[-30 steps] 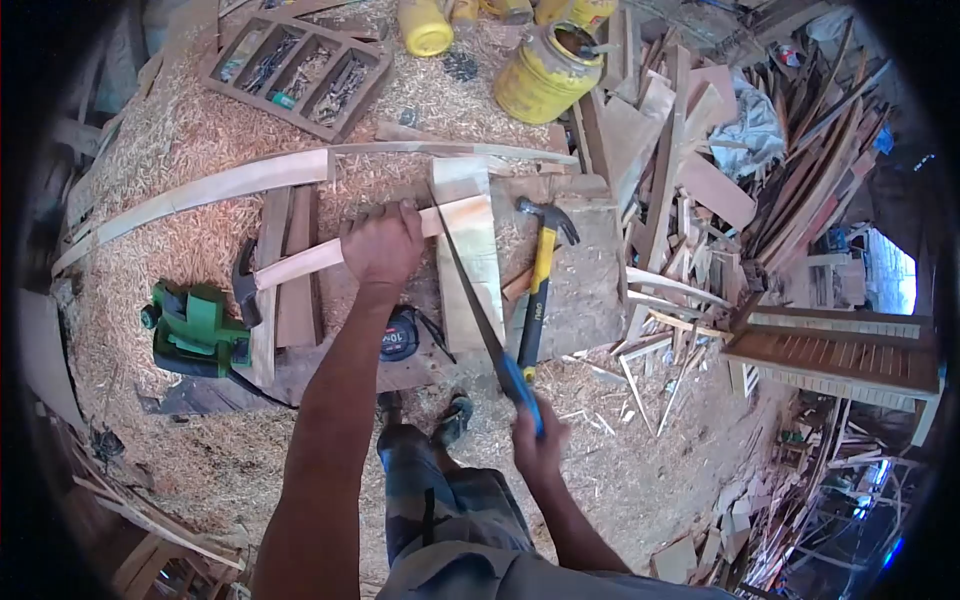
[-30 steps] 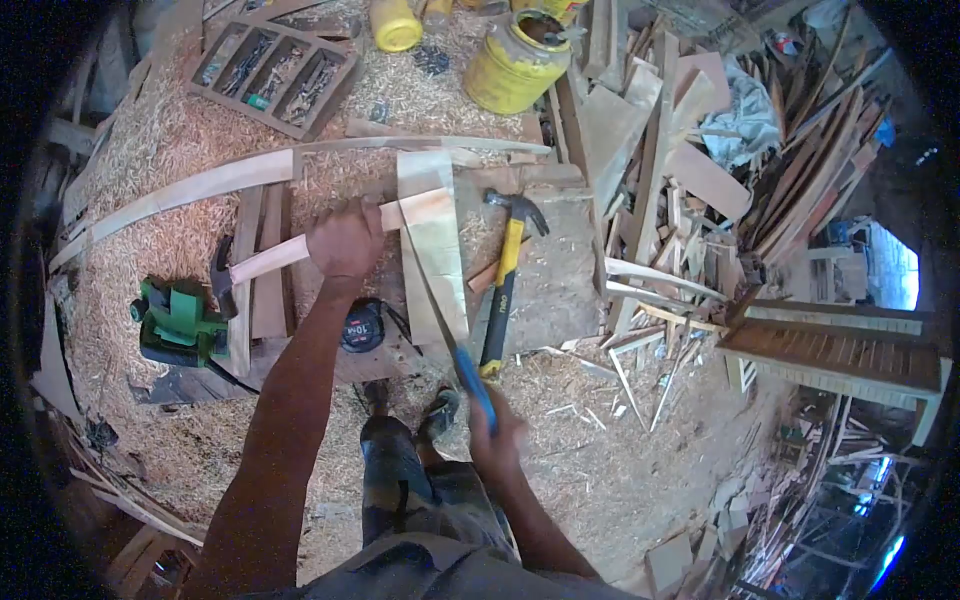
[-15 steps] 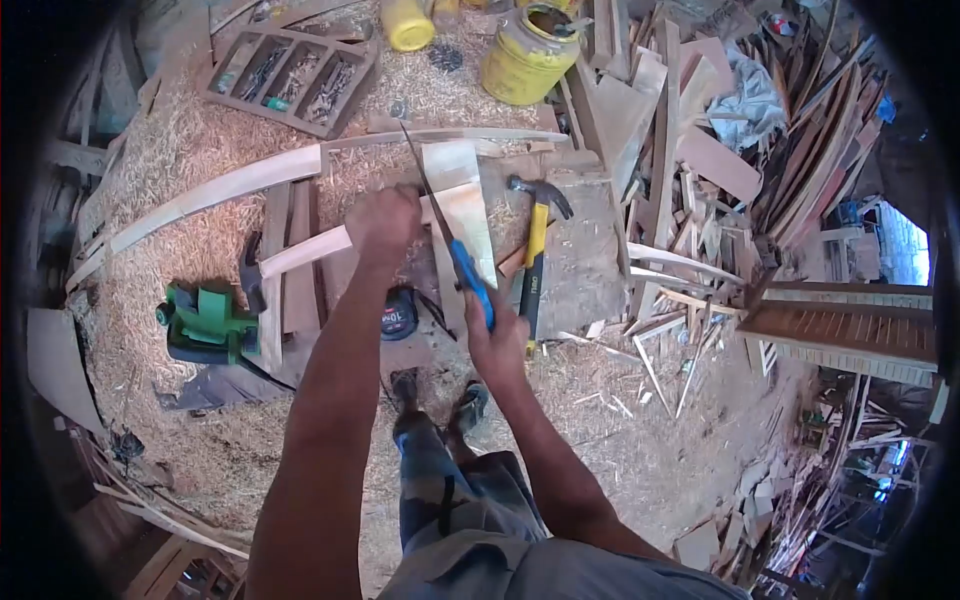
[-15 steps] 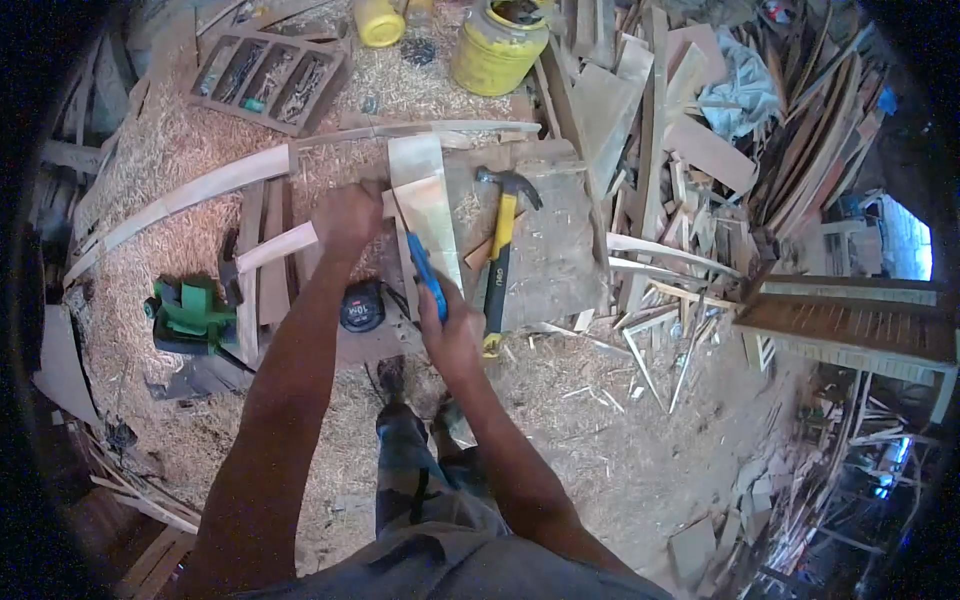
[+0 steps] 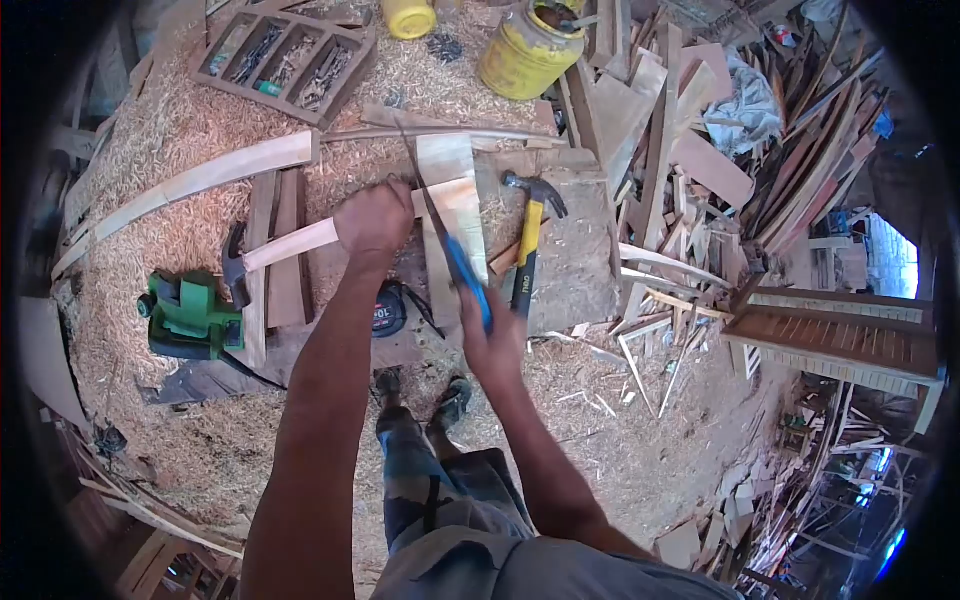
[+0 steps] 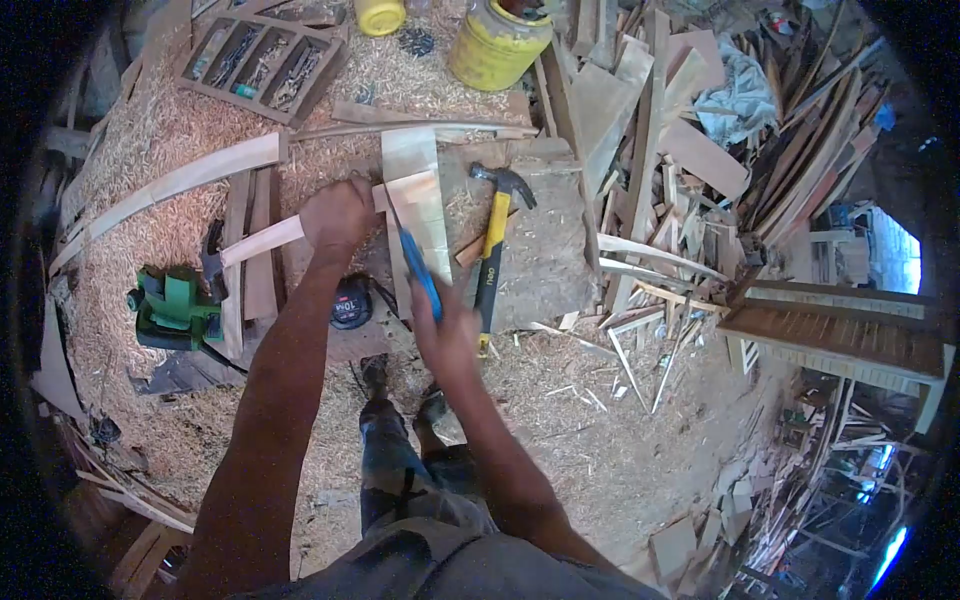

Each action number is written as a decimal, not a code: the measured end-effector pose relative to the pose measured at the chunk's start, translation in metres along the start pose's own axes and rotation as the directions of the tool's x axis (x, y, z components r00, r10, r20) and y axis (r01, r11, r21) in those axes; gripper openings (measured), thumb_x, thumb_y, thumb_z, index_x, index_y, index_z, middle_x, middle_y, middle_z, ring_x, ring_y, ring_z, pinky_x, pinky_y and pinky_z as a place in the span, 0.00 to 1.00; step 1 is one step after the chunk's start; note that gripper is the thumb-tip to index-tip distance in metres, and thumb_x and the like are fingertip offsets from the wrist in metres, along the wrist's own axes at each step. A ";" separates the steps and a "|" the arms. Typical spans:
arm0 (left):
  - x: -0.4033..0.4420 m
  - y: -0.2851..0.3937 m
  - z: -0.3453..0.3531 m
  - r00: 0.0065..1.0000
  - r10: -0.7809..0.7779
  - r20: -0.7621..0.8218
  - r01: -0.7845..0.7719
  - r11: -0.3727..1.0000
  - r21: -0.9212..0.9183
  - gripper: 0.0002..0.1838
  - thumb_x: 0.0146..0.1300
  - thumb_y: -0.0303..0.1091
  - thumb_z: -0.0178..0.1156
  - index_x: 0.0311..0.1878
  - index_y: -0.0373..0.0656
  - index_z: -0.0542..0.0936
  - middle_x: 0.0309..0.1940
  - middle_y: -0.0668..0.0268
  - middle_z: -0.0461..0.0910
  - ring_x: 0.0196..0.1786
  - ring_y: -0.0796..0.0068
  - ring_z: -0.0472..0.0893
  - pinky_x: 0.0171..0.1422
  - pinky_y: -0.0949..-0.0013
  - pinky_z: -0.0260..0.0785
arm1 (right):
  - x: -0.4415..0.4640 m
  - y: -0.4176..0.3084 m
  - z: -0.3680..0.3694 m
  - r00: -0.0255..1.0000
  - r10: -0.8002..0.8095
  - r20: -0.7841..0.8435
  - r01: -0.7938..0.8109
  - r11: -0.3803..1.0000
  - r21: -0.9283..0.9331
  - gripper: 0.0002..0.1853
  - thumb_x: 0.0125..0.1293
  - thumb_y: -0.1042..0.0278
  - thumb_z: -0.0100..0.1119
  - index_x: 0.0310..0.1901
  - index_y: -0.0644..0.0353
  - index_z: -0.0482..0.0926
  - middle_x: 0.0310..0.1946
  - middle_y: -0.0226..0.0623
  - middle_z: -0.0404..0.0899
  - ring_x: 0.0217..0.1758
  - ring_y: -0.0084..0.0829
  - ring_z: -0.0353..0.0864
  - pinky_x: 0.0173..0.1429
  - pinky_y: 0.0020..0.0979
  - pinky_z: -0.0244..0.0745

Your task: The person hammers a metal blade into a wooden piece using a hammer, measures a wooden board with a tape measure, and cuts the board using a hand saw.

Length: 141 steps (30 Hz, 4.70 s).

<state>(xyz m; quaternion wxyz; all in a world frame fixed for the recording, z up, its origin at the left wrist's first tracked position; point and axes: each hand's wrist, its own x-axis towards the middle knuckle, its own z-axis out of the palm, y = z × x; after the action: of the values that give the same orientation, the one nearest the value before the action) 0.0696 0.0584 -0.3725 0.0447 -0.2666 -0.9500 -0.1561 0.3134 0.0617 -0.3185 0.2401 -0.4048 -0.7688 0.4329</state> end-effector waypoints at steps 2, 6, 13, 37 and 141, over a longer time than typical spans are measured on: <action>-0.003 0.004 -0.002 0.999 0.018 -0.026 -0.018 1.000 0.007 0.29 0.78 0.48 0.52 0.24 0.45 0.91 0.26 0.51 0.90 0.29 0.48 0.91 0.39 0.47 0.86 | -0.085 0.015 -0.053 0.982 0.175 0.076 -0.174 0.985 -0.014 0.21 0.83 0.57 0.62 0.63 0.67 0.85 0.32 0.45 0.88 0.32 0.32 0.89 0.39 0.37 0.81; -0.003 0.005 -0.008 0.974 0.104 -0.199 -0.099 0.995 0.034 0.25 0.76 0.45 0.54 0.24 0.45 0.90 0.26 0.54 0.90 0.27 0.50 0.90 0.36 0.48 0.85 | -0.137 0.012 -0.089 0.921 0.351 0.168 -0.348 0.936 -0.047 0.24 0.82 0.62 0.61 0.72 0.66 0.82 0.47 0.48 0.93 0.45 0.33 0.94 0.53 0.39 0.87; -0.014 0.001 -0.002 0.982 0.075 -0.175 -0.067 0.997 0.049 0.23 0.74 0.44 0.57 0.24 0.45 0.88 0.28 0.56 0.90 0.30 0.53 0.91 0.37 0.51 0.84 | 0.025 -0.005 0.007 1.000 0.004 0.017 -0.004 0.999 -0.044 0.21 0.83 0.54 0.63 0.58 0.67 0.87 0.25 0.48 0.83 0.26 0.40 0.85 0.34 0.42 0.77; -0.014 -0.001 -0.006 0.928 0.162 -0.337 -0.150 0.987 0.061 0.21 0.73 0.43 0.59 0.26 0.45 0.90 0.30 0.58 0.90 0.33 0.54 0.90 0.43 0.52 0.82 | -0.040 0.020 -0.015 0.996 0.086 -0.012 -0.086 0.996 -0.011 0.18 0.83 0.58 0.64 0.56 0.68 0.87 0.20 0.35 0.79 0.23 0.23 0.78 0.29 0.33 0.72; 0.005 0.067 0.035 0.936 0.295 -0.191 -0.303 0.953 -0.014 0.35 0.63 0.46 0.62 0.73 0.43 0.80 0.80 0.47 0.72 0.72 0.42 0.79 0.75 0.33 0.65 | -0.113 -0.024 -0.121 0.904 0.427 -0.007 -0.426 0.900 -0.092 0.17 0.82 0.62 0.65 0.61 0.66 0.87 0.29 0.39 0.87 0.31 0.25 0.86 0.37 0.34 0.80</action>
<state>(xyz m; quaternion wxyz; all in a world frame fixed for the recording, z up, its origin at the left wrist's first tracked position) 0.0999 0.1267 -0.3864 0.1510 -0.3930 -0.8864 -0.1925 0.4536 0.0173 -0.2388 0.1157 -0.5708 -0.6822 0.4421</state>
